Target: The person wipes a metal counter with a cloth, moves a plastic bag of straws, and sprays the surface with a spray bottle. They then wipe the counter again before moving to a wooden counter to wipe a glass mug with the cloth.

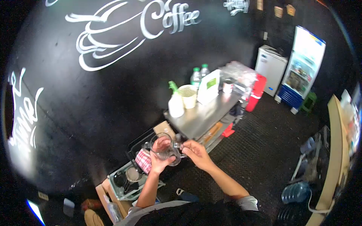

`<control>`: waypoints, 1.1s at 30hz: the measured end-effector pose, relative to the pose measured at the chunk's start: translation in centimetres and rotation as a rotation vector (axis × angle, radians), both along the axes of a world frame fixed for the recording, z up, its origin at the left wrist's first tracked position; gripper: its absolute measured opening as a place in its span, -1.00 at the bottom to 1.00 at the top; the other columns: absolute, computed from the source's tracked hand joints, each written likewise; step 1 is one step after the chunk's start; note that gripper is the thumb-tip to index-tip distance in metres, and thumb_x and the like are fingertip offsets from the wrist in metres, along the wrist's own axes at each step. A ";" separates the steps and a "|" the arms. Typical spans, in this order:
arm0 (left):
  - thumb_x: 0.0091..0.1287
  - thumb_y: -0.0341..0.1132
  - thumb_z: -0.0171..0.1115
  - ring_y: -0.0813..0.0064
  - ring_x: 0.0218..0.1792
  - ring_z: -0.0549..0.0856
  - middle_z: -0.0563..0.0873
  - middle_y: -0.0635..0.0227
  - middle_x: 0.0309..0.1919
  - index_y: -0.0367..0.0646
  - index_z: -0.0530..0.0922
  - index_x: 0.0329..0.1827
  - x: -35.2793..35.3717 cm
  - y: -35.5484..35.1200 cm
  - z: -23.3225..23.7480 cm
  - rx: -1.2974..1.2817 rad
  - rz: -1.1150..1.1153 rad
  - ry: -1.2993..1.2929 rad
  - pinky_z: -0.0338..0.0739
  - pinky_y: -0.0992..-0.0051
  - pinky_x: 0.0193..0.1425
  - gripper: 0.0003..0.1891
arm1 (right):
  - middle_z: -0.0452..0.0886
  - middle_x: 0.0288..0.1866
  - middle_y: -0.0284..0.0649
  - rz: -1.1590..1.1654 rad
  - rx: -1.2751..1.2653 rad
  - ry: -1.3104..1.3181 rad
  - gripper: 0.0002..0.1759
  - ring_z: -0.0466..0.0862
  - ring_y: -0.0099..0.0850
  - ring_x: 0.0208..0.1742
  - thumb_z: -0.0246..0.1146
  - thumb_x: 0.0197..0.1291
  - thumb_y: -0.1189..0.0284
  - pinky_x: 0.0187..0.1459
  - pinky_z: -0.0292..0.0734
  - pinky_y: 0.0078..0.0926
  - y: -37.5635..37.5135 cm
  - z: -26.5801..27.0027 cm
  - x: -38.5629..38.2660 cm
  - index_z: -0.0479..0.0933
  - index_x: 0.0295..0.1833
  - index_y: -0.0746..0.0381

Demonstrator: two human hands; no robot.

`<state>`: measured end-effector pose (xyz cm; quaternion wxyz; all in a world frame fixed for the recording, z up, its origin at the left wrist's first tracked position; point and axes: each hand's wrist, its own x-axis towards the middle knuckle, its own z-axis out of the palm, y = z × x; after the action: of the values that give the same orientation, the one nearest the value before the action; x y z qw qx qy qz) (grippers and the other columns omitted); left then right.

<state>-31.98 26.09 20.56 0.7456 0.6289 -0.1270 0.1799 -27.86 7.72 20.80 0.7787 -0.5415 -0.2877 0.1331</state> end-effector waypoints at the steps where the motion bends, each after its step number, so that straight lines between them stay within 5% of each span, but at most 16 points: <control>1: -0.16 -0.32 0.60 0.40 0.09 0.55 0.57 0.28 0.05 -0.24 0.30 0.30 0.0 -2.0 -0.2 -0.028 -0.106 -0.017 0.43 0.33 0.21 -0.10 | 0.53 -0.26 -0.41 -0.014 -0.061 0.050 -0.80 0.49 -0.65 -0.19 0.16 0.36 0.37 -0.09 0.40 -0.60 -2.5 0.5 -1.1 0.48 -0.07 0.29; 4: -0.13 -0.24 0.60 0.37 0.17 0.52 0.57 0.22 0.11 -0.24 0.26 0.34 -0.3 -9.2 0.7 -0.052 -0.253 0.058 0.43 0.35 0.19 -0.06 | 0.48 -0.43 -0.44 -0.141 0.030 -0.015 -0.75 0.39 -0.67 -0.44 0.06 0.43 0.30 -0.36 0.29 -0.67 -8.6 2.6 -4.6 0.48 -0.15 0.28; 7: -0.12 -0.40 0.58 0.38 0.08 0.58 0.58 0.18 0.06 -0.28 0.27 0.35 0.4 -16.0 0.6 -0.047 -0.434 0.029 0.44 0.33 0.24 -0.09 | 0.36 -0.53 -0.49 -0.218 0.149 0.131 -0.72 0.26 -0.70 -0.53 0.04 0.44 0.26 -0.46 0.15 -0.69 -14.9 3.7 -7.2 0.45 -0.27 0.22; 11: -0.12 -0.28 0.59 0.37 0.08 0.58 0.56 0.17 0.09 -0.26 0.25 0.36 0.3 -25.3 0.1 -0.037 -0.626 0.017 0.46 0.35 0.22 -0.07 | 0.16 -0.59 -0.57 -0.433 0.271 0.224 -0.67 0.06 -0.75 -0.60 0.05 0.43 0.27 -0.55 -0.06 -0.69 -22.1 4.0 -10.4 0.33 -0.43 0.14; 20: 0.01 -0.24 0.53 0.29 0.16 0.51 0.36 0.17 0.21 -0.24 0.09 0.43 0.8 -42.2 0.4 -0.046 -0.950 0.024 0.43 0.30 0.22 -0.03 | 0.13 -0.64 -0.58 -0.932 0.439 0.211 -0.64 0.04 -0.76 -0.63 0.05 0.42 0.29 -0.59 -0.10 -0.69 -34.8 3.2 -13.3 0.30 -0.49 0.13; 22: 0.03 -0.23 0.52 0.30 0.21 0.46 0.36 0.16 0.21 -0.24 0.06 0.44 1.6 -45.8 -0.2 0.058 -0.843 -0.066 0.39 0.28 0.27 -0.02 | 0.17 -0.59 -0.57 -1.062 0.448 0.117 -0.66 0.07 -0.75 -0.59 0.05 0.42 0.31 -0.57 -0.08 -0.70 -37.5 2.8 -12.8 0.30 -0.47 0.13; 26: 0.02 -0.40 0.49 0.26 0.27 0.42 0.31 0.12 0.30 -0.20 -0.05 0.49 5.1 -53.6 -1.1 0.118 -1.036 -0.202 0.35 0.26 0.31 0.03 | 0.20 -0.56 -0.54 -1.263 0.377 0.027 -0.67 0.12 -0.74 -0.56 0.04 0.44 0.29 -0.54 -0.01 -0.71 -42.9 2.3 -10.4 0.31 -0.44 0.14; 32: -0.03 -0.49 0.47 0.34 0.20 0.48 0.35 0.18 0.24 -0.15 0.00 0.45 12.9 -65.5 0.3 0.200 -1.360 -0.028 0.40 0.32 0.27 0.00 | 0.23 -0.53 -0.52 -1.460 0.253 -0.022 -0.69 0.19 -0.71 -0.50 0.00 0.46 0.27 -0.43 0.14 -0.68 -49.7 3.1 -4.8 0.33 -0.37 0.17; 33: -0.07 -0.50 0.49 0.39 0.17 0.50 0.40 0.22 0.18 -0.17 0.11 0.39 14.2 -67.7 -0.1 0.289 -1.263 -0.315 0.39 0.35 0.29 -0.06 | 0.25 -0.52 -0.50 -1.483 0.201 -0.041 -0.69 0.19 -0.71 -0.50 0.00 0.46 0.27 -0.45 0.12 -0.69 -51.0 3.2 -4.0 0.32 -0.37 0.17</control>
<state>-17.81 -41.57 20.45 0.5884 0.4936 -0.6014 -0.2203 -31.87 -43.23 24.04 0.7044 -0.5219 0.1278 -0.4638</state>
